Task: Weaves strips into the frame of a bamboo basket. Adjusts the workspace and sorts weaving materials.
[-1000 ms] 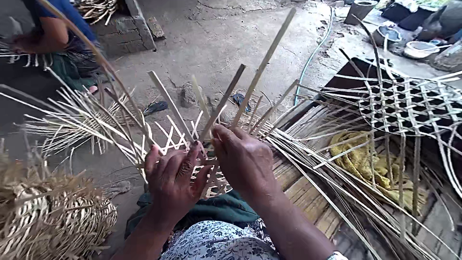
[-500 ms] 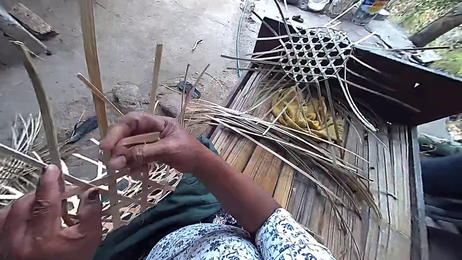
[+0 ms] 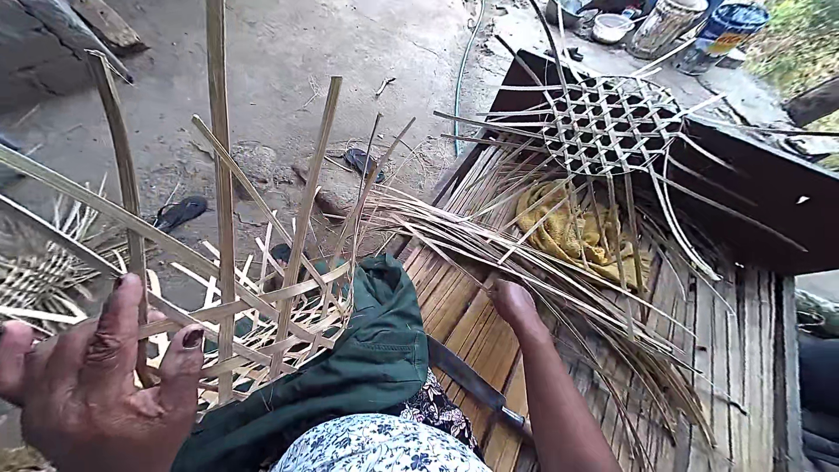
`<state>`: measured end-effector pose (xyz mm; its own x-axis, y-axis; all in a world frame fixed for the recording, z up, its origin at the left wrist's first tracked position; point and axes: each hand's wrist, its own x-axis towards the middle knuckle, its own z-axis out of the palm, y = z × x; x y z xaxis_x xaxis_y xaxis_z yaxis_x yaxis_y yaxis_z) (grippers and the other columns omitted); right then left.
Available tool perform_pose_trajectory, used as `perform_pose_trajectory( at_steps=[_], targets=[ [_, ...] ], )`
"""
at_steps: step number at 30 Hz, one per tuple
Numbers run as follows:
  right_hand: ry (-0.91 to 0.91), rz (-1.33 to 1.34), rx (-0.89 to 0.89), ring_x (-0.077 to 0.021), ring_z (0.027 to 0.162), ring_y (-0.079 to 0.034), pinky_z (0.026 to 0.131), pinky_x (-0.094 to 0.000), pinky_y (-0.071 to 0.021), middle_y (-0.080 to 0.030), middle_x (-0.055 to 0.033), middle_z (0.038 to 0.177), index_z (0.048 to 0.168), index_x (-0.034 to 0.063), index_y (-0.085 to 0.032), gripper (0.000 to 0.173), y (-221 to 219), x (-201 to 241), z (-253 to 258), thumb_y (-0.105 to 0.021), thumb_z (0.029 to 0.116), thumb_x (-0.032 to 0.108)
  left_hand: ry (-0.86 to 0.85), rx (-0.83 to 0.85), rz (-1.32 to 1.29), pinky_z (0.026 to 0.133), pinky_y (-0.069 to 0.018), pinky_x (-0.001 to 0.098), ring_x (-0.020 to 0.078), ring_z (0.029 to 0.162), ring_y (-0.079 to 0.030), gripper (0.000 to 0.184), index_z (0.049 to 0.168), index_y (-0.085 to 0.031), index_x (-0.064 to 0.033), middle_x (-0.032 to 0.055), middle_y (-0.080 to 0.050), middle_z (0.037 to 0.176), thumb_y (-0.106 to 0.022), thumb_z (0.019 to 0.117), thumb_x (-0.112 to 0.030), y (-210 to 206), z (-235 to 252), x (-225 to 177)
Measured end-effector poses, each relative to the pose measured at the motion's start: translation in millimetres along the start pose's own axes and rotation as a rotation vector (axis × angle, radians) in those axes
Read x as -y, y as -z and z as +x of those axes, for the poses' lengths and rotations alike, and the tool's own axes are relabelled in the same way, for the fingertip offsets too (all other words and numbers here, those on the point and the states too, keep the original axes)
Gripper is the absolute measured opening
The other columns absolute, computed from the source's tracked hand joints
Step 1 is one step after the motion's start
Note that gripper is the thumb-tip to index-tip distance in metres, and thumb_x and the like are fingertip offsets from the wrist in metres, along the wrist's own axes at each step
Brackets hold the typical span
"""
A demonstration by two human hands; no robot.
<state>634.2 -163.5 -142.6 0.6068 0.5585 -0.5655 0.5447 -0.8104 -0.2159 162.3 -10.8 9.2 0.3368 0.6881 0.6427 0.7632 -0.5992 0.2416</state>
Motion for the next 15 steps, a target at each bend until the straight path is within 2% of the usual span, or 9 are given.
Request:
perform_pose_trajectory(
  at_steps=[1,2,3,4,5,8,11,13,15],
  targets=[
    [0.054,0.142,0.032,-0.0327,0.108,-0.069,0.098,-0.0538,-0.0528,-0.071,-0.02,0.115,0.123,0.0009,-0.067,0.029,6,-2,-5,-0.054,0.1045,0.02,-0.004,-0.002,0.0,0.118,-0.0218,0.0638,0.0428,0.11,-0.062,0.063,0.149,-0.052,-0.0023,0.0289,-0.067,0.116,-0.053,0.1035,-0.046,-1,2,0],
    [0.114,0.319,0.044,-0.0241,0.089,-0.072,0.086,-0.0437,-0.059,-0.072,-0.0154,0.103,0.122,-0.0001,-0.066,0.027,17,0,-13,-0.053,0.1065,0.018,-0.007,-0.003,-0.001,0.118,-0.0226,0.0638,0.0434,0.111,-0.062,0.063,0.149,-0.052,-0.0028,0.0292,-0.067,0.116,-0.053,0.1033,-0.046,-2,4,1],
    [0.168,0.494,0.033,-0.0181,0.075,-0.069,0.073,-0.0361,-0.0596,-0.07,-0.0122,0.094,0.122,-0.0015,-0.064,0.026,32,4,-27,-0.051,0.1079,0.017,-0.009,0.001,-0.004,0.117,-0.0236,0.0636,0.044,0.111,-0.062,0.063,0.149,-0.052,-0.0026,0.0295,-0.067,0.116,-0.053,0.1033,-0.046,-3,5,2],
    [0.233,0.628,-0.021,-0.0117,0.062,-0.063,0.06,-0.0287,-0.0555,-0.068,-0.0078,0.084,0.12,-0.0019,-0.064,0.025,48,9,-43,-0.052,0.1078,0.016,-0.007,0.007,-0.009,0.117,-0.0242,0.0633,0.0437,0.111,-0.062,0.063,0.15,-0.051,-0.0025,0.0294,-0.067,0.117,-0.054,0.1034,-0.045,-3,5,3],
    [0.307,0.72,-0.089,-0.0066,0.055,-0.057,0.053,-0.023,-0.0505,-0.066,-0.0037,0.078,0.117,-0.0009,-0.065,0.022,65,13,-58,-0.053,0.1071,0.014,-0.004,0.013,-0.012,0.116,-0.0255,0.0628,0.0431,0.111,-0.062,0.063,0.15,-0.051,-0.0026,0.029,-0.067,0.118,-0.054,0.1033,-0.044,-2,5,4],
    [0.568,0.788,-0.352,-0.0005,0.051,-0.052,0.047,-0.0166,-0.045,-0.064,0.0039,0.071,0.11,0.0058,-0.069,0.016,114,16,-103,-0.057,0.1036,0.014,-0.003,0.035,-0.021,0.108,-0.0347,0.0609,0.0424,0.109,-0.062,0.063,0.15,-0.051,-0.0022,0.0287,-0.067,0.118,-0.054,0.1033,-0.044,0,5,3],
    [0.655,0.763,-0.622,0.0019,0.051,-0.052,0.045,-0.0147,-0.0447,-0.064,0.0092,0.072,0.104,0.0138,-0.07,0.011,151,17,-148,-0.062,0.1006,0.02,0.013,0.041,-0.052,0.103,-0.0388,0.0603,0.0428,0.107,-0.062,0.063,0.149,-0.051,-0.0009,0.0299,-0.066,0.117,-0.054,0.1035,-0.044,0,2,2],
    [0.696,0.792,-0.777,0.0031,0.052,-0.053,0.045,-0.0134,-0.0454,-0.065,0.0121,0.076,0.105,0.0172,-0.07,0.01,166,12,-170,-0.062,0.1008,0.022,0.023,0.027,-0.065,0.103,-0.0395,0.0599,0.0426,0.107,-0.062,0.062,0.148,-0.051,0.0001,0.0308,-0.065,0.117,-0.054,0.1035,-0.043,0,1,4],
    [0.743,0.823,-0.928,0.0027,0.056,-0.056,0.047,-0.0132,-0.0474,-0.067,0.0128,0.08,0.111,0.0168,-0.069,0.013,172,5,-184,-0.061,0.1024,0.023,0.042,0.029,-0.072,0.102,-0.0416,0.0585,0.0427,0.108,-0.062,0.062,0.147,-0.052,0.0017,0.032,-0.065,0.118,-0.054,0.1036,-0.042,0,-1,7]
  ],
)
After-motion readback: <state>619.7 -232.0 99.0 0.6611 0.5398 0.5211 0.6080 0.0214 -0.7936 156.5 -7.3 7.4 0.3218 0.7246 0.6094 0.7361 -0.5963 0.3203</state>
